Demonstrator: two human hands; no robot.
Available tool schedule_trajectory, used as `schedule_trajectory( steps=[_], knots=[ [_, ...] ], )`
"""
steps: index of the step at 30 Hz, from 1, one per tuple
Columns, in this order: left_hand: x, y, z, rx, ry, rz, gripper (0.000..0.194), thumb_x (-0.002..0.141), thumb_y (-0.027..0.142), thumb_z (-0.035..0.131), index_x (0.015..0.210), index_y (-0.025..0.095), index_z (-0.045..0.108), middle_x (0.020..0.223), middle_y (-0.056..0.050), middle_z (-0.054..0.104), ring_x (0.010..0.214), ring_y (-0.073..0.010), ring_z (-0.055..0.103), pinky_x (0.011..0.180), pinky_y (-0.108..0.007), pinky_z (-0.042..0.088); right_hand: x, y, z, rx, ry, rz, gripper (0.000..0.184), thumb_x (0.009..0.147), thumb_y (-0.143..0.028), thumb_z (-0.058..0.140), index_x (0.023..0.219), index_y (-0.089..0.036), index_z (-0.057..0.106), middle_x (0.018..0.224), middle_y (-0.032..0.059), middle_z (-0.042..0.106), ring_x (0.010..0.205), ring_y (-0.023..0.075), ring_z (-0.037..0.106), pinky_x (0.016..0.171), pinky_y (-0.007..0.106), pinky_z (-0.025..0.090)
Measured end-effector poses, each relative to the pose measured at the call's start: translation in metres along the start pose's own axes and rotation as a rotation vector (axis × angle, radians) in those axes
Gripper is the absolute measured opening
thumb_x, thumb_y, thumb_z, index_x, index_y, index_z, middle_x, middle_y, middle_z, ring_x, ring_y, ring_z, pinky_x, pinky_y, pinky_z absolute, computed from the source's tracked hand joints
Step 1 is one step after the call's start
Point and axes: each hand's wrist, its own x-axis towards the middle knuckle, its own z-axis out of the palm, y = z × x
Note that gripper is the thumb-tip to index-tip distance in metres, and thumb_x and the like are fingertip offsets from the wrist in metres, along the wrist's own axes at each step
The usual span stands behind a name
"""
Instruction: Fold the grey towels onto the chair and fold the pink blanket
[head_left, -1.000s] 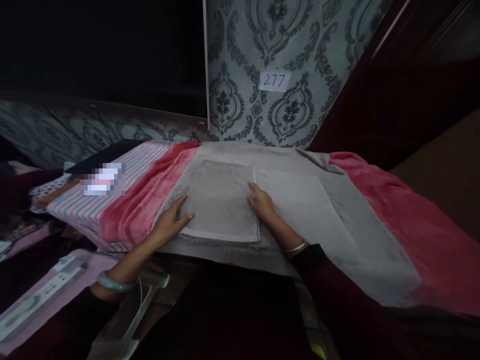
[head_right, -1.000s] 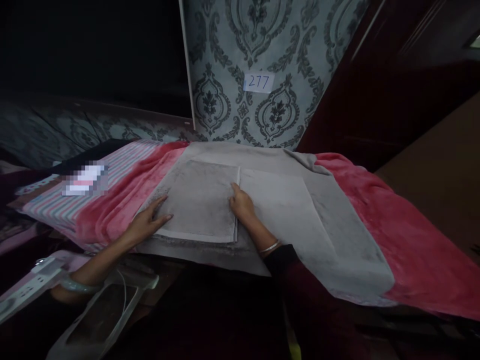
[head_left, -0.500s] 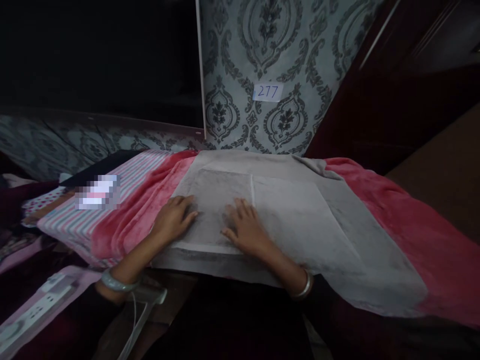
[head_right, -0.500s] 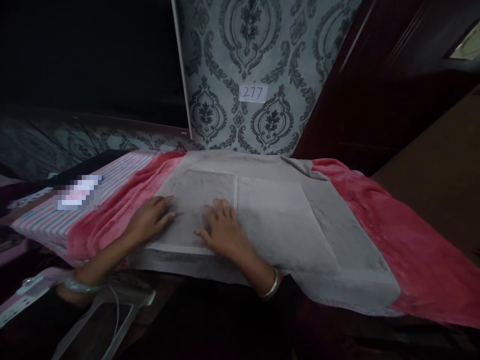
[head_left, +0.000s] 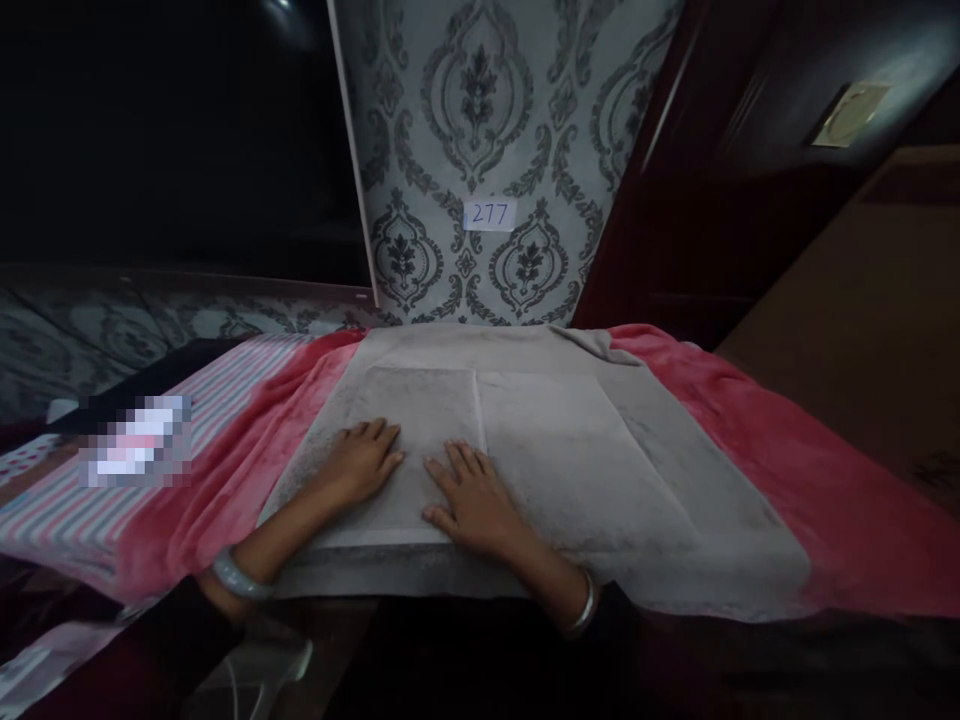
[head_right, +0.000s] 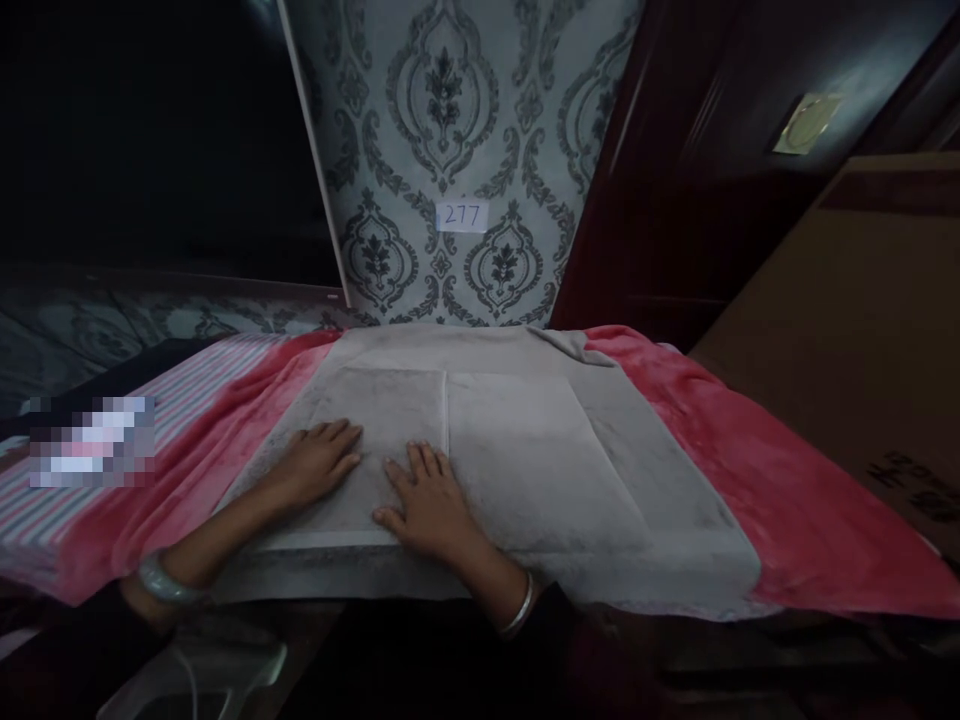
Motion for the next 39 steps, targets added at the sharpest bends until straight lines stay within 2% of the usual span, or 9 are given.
schedule_trajectory(
  steps=[6, 11, 15, 19, 22, 24, 31, 34, 39],
  knots=[
    [0.089, 0.052, -0.018, -0.038, -0.101, 0.11, 0.058, 0.097, 0.032, 0.046, 0.154, 0.018, 0.044, 0.167, -0.016, 0.033, 0.155, -0.0291, 0.03, 0.124, -0.054, 0.025, -0.011, 0.006, -0.003, 0.03, 0.011, -0.031, 0.074, 0.098, -0.059, 0.056, 0.159, -0.021, 0.041, 0.168, 0.019, 0.026, 0.157, 0.0351, 0.02, 0.126, 0.057, 0.019],
    [0.137, 0.086, -0.001, -0.029, -0.018, 0.08, 0.062, 0.102, 0.039, 0.035, 0.159, 0.014, 0.036, 0.168, -0.02, 0.027, 0.157, -0.0328, 0.023, 0.124, -0.06, 0.021, -0.032, 0.056, -0.02, 0.059, -0.056, -0.022, 0.063, 0.1, -0.048, 0.054, 0.157, -0.024, 0.044, 0.167, 0.0124, 0.032, 0.156, 0.0322, 0.026, 0.125, 0.057, 0.023],
    [0.141, 0.091, 0.018, 0.004, 0.088, 0.094, 0.063, 0.103, 0.044, 0.03, 0.16, 0.016, 0.035, 0.168, -0.018, 0.031, 0.157, -0.0338, 0.024, 0.123, -0.065, 0.02, -0.037, 0.13, -0.056, 0.01, 0.027, 0.259, 0.057, 0.1, -0.036, 0.053, 0.155, -0.02, 0.049, 0.165, 0.0138, 0.036, 0.155, 0.03, 0.028, 0.125, 0.049, 0.026],
    [0.141, 0.088, 0.023, 0.005, 0.116, 0.108, 0.062, 0.102, 0.044, 0.032, 0.159, 0.019, 0.039, 0.167, -0.017, 0.034, 0.155, -0.0357, 0.028, 0.121, -0.066, 0.024, -0.031, 0.202, -0.088, -0.015, 0.256, 0.71, 0.061, 0.098, -0.034, 0.055, 0.155, -0.015, 0.047, 0.156, 0.02, 0.048, 0.146, 0.0306, 0.043, 0.117, 0.044, 0.037],
    [0.142, 0.087, 0.022, 0.0, 0.142, 0.124, 0.062, 0.102, 0.043, 0.032, 0.158, 0.018, 0.041, 0.166, -0.018, 0.035, 0.154, -0.0371, 0.03, 0.119, -0.067, 0.025, -0.028, 0.238, -0.097, 0.055, 0.341, 0.956, 0.053, 0.097, -0.038, 0.054, 0.143, -0.012, 0.059, 0.14, 0.0248, 0.06, 0.13, 0.0341, 0.058, 0.106, 0.046, 0.045],
    [0.142, 0.087, 0.023, -0.01, 0.158, 0.134, 0.062, 0.102, 0.043, 0.033, 0.157, 0.017, 0.043, 0.165, -0.019, 0.035, 0.153, -0.0379, 0.031, 0.118, -0.067, 0.026, -0.027, 0.253, -0.098, 0.107, 0.348, 1.008, 0.049, 0.096, -0.04, 0.054, 0.133, -0.01, 0.066, 0.132, 0.0248, 0.065, 0.122, 0.0333, 0.063, 0.101, 0.043, 0.047],
    [0.141, 0.088, 0.024, -0.026, 0.141, 0.151, 0.061, 0.102, 0.042, 0.033, 0.158, 0.02, 0.041, 0.166, -0.015, 0.035, 0.154, -0.0392, 0.029, 0.119, -0.069, 0.024, -0.043, 0.264, -0.107, 0.313, 0.383, 0.959, 0.045, 0.084, -0.034, 0.07, 0.124, -0.013, 0.072, 0.116, 0.0151, 0.075, 0.104, 0.0266, 0.07, 0.089, 0.033, 0.052],
    [0.14, 0.088, 0.023, -0.046, 0.137, 0.149, 0.059, 0.102, 0.042, 0.034, 0.157, 0.022, 0.043, 0.167, -0.012, 0.035, 0.154, -0.0392, 0.028, 0.119, -0.069, 0.022, -0.056, 0.255, -0.111, 0.428, 0.387, 0.915, 0.047, 0.082, -0.029, 0.071, 0.125, -0.01, 0.07, 0.109, 0.014, 0.076, 0.092, 0.0251, 0.072, 0.084, 0.034, 0.056],
    [0.139, 0.087, 0.025, -0.114, 0.152, 0.147, 0.058, 0.101, 0.04, 0.038, 0.155, 0.022, 0.045, 0.166, -0.012, 0.037, 0.154, -0.039, 0.028, 0.12, -0.07, 0.02, -0.078, 0.242, -0.116, 0.715, 0.42, 0.791, 0.038, 0.075, -0.023, 0.074, 0.112, -0.014, 0.076, 0.114, 0.0172, 0.076, 0.099, 0.0297, 0.072, 0.088, 0.042, 0.058]
  ],
)
